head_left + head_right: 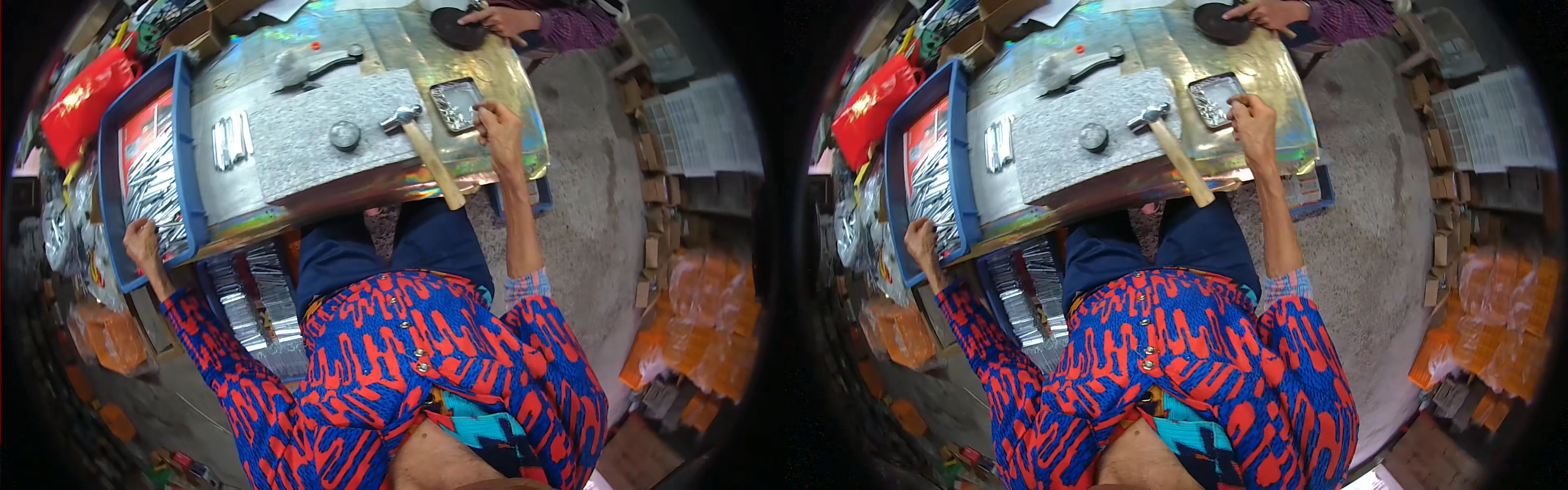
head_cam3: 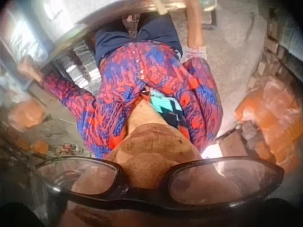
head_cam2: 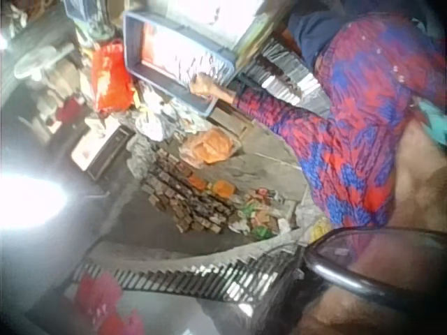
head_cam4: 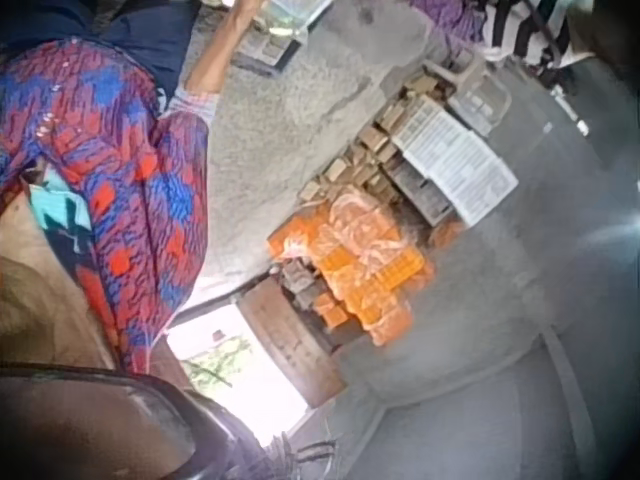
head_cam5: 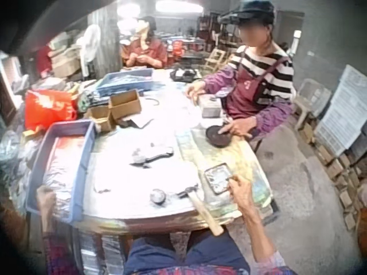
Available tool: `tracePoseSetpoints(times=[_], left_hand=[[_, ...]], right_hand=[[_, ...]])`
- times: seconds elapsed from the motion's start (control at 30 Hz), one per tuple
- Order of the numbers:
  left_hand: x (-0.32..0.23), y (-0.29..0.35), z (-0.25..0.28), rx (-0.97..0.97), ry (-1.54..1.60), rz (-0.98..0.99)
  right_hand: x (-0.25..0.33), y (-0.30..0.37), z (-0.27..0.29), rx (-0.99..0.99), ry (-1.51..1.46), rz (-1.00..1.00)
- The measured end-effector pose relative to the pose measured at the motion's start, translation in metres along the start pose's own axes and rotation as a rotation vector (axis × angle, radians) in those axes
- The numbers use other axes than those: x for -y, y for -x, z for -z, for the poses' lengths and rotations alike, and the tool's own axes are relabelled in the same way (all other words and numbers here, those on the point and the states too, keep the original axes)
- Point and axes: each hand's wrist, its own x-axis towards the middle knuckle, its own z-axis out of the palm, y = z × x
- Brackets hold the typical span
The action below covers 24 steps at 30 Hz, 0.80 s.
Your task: The person assembles small metal components by fitting small pieces onto metal strips by hand and tapping them with a small hammer.
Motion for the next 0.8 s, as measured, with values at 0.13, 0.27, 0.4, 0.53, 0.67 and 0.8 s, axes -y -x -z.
tracePoseSetpoints(times=[0.13, 0.27, 0.4, 0.53, 0.67, 0.8], left_hand=[[-0.004, 0.006, 0.012, -0.05, 0.247, -0.05], [-0.008, 0.018, 0.021, -0.108, 0.615, -0.013], [-0.03, 0.05, 0.019, -0.01, 1.036, 0.23], [-0.047, 0.08, -0.002, 0.502, 1.553, 0.386], [-0.105, 0.127, -0.033, 0.757, 1.774, 0.494], [-0.147, 0.163, -0.044, 0.776, 1.757, 0.55]], right_hand=[[-0.043, -0.034, 0.012, -0.021, 0.459, 0.26], [-0.05, -0.043, 0.009, -0.034, 0.681, 0.341], [-0.051, -0.049, 0.007, 0.001, 0.792, 0.288], [-0.046, -0.052, 0.003, 0.011, 0.814, 0.238], [-0.038, -0.05, 0.002, 0.004, 0.844, 0.211], [-0.039, -0.056, 0.004, 0.133, 0.74, 0.219]])
